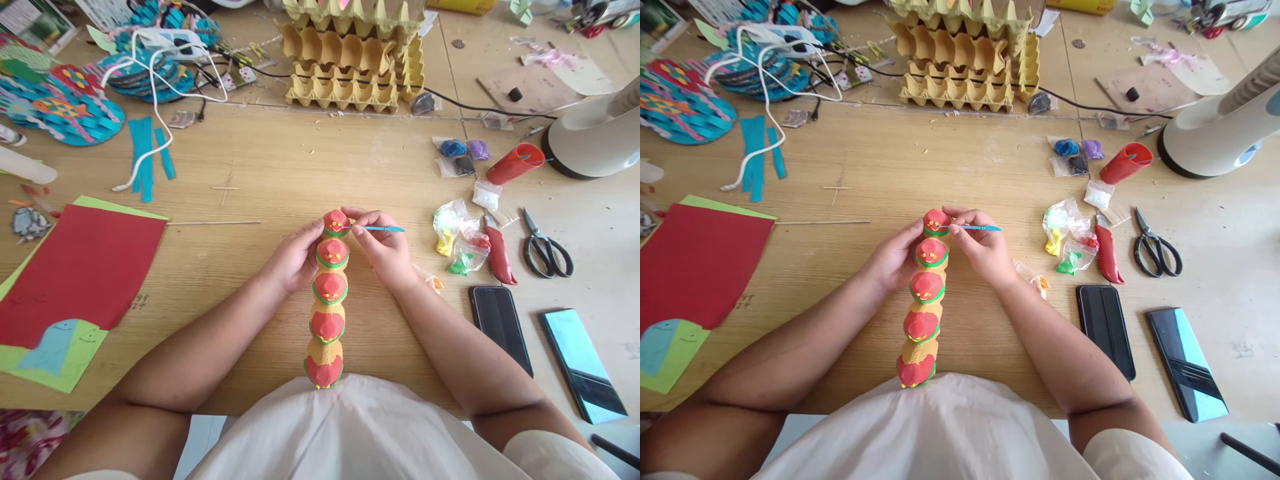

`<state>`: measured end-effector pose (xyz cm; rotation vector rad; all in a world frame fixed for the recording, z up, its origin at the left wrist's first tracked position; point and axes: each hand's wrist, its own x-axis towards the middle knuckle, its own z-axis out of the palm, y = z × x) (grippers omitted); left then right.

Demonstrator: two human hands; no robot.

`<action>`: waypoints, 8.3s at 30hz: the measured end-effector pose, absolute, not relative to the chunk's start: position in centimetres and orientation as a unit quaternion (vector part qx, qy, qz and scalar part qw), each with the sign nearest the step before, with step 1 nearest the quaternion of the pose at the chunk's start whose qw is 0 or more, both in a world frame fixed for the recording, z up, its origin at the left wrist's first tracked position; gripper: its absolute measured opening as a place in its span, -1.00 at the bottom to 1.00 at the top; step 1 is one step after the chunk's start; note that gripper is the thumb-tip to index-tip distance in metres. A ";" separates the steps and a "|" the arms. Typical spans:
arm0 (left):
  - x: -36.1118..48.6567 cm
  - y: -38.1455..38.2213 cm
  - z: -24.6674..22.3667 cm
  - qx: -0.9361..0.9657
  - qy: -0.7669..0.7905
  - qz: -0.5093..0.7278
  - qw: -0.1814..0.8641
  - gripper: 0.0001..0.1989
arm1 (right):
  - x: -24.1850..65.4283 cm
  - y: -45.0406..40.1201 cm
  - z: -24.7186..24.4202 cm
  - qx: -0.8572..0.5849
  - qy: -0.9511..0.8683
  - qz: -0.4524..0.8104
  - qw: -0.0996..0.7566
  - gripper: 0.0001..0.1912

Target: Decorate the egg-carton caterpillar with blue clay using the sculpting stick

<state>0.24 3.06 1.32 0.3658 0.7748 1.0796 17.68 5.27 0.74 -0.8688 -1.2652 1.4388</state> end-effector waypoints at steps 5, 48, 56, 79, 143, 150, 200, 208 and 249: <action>0.2 3.0 1.3 0.170 0.347 0.496 0.778 -0.79 | 17.7 5.3 0.7 -0.348 -0.516 0.599 0.504 -0.71; 0.2 3.1 1.1 0.159 0.364 0.489 0.777 -0.79 | 17.8 5.3 0.8 -0.358 -0.531 0.581 0.502 -0.72; 0.2 3.1 1.1 0.168 0.361 0.498 0.770 -0.78 | 17.8 5.3 0.8 -0.360 -0.527 0.583 0.503 -0.72; 0.2 3.1 1.0 0.170 0.364 0.509 0.761 -0.79 | 17.7 5.1 1.0 -0.358 -0.518 0.589 0.507 -0.70; 1.1 3.6 -1.0 0.193 0.338 0.533 0.751 -0.65 | 18.1 5.3 -0.1 -0.387 -0.658 0.389 0.515 -0.94; 1.1 3.5 -0.5 0.184 0.343 0.532 0.752 -0.69 | 17.9 5.2 0.3 -0.390 -0.664 0.368 0.521 -0.96; 0.8 3.4 -0.7 0.202 0.352 0.534 0.742 -0.70 | 17.9 4.8 0.2 -0.397 -0.630 0.427 0.514 -0.90; 0.8 3.4 -0.3 0.194 0.361 0.535 0.739 -0.66 | 17.8 4.9 0.1 -0.383 -0.649 0.409 0.515 -0.93; 0.7 3.2 0.0 0.205 0.363 0.526 0.741 -0.64 | 17.7 4.8 0.3 -0.391 -0.636 0.425 0.511 -0.89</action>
